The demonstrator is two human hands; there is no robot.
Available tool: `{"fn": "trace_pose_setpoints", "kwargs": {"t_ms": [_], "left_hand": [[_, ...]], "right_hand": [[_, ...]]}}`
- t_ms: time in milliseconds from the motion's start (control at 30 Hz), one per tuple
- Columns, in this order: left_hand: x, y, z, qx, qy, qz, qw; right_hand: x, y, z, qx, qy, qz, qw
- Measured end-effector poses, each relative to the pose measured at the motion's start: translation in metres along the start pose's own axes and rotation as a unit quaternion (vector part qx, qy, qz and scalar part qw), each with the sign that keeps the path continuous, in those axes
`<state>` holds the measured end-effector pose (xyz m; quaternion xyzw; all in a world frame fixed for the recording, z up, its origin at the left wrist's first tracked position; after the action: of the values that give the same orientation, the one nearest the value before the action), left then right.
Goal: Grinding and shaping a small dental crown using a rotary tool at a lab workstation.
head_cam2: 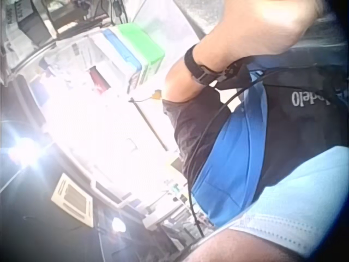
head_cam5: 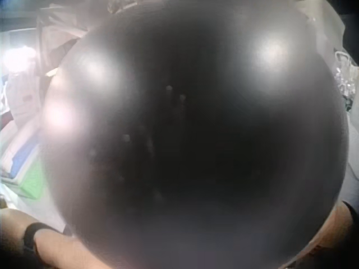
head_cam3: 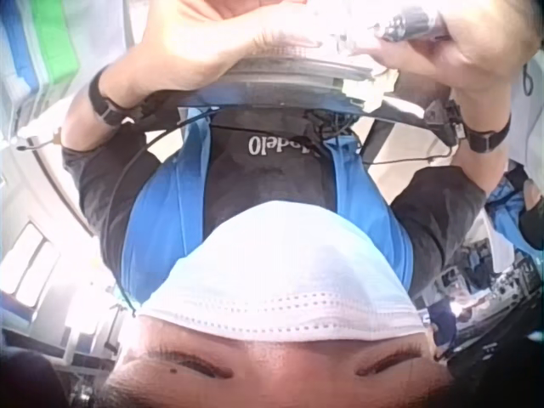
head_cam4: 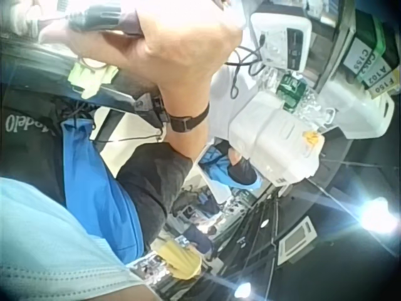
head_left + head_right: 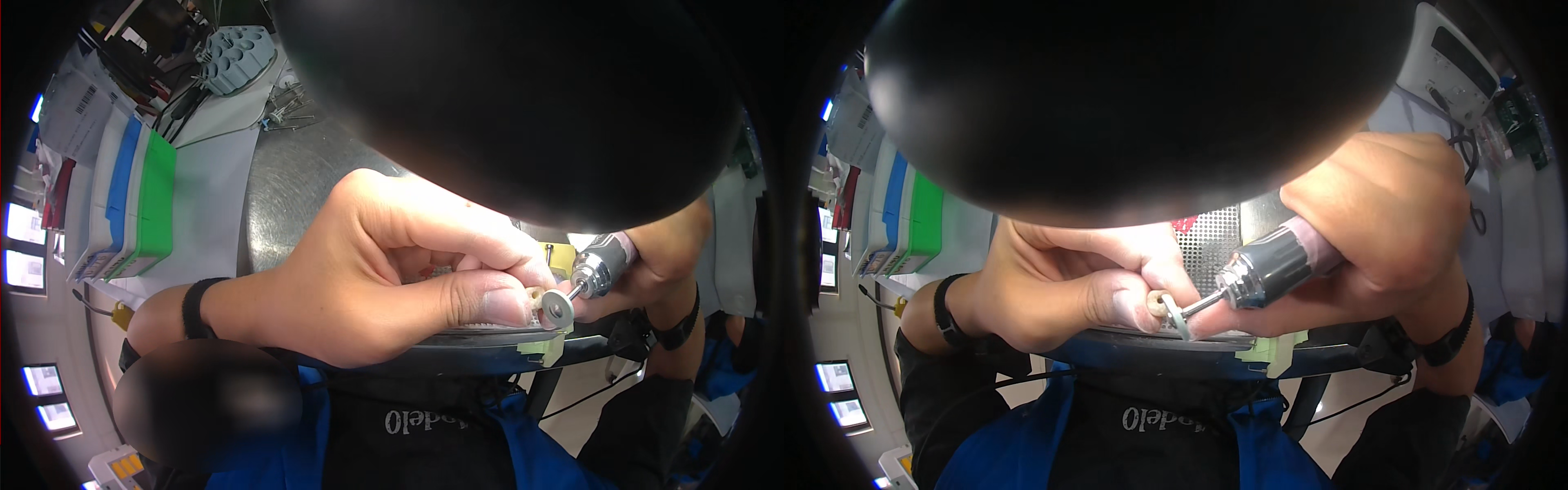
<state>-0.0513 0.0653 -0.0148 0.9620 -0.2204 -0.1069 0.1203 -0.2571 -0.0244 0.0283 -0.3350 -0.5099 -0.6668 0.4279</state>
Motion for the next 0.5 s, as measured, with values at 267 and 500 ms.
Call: {"fn": "trace_pose_setpoints", "kwargs": {"t_ms": [267, 500], "left_hand": [[-0.001, -0.001, 0.000, 0.008, -0.015, -0.033, 0.999], [-0.001, -0.004, -0.008, 0.039, 0.042, -0.046, 0.997]], "right_hand": [[-0.010, 0.007, 0.002, 0.059, 0.025, -0.134, 0.989], [-0.007, 0.012, 0.007, 0.122, -0.132, -0.145, 0.973]]}}
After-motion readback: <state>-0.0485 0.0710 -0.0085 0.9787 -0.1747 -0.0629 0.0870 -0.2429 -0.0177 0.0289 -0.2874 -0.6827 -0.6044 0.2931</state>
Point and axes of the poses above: each hand's wrist, its own y-axis towards the middle knuckle, its own x-axis out of the back of the hand, z = x × y, the point moved 3 cm from there along y, towards the middle knuckle, and after that the axes turned 1 degree about x, right-handed, at the moved point
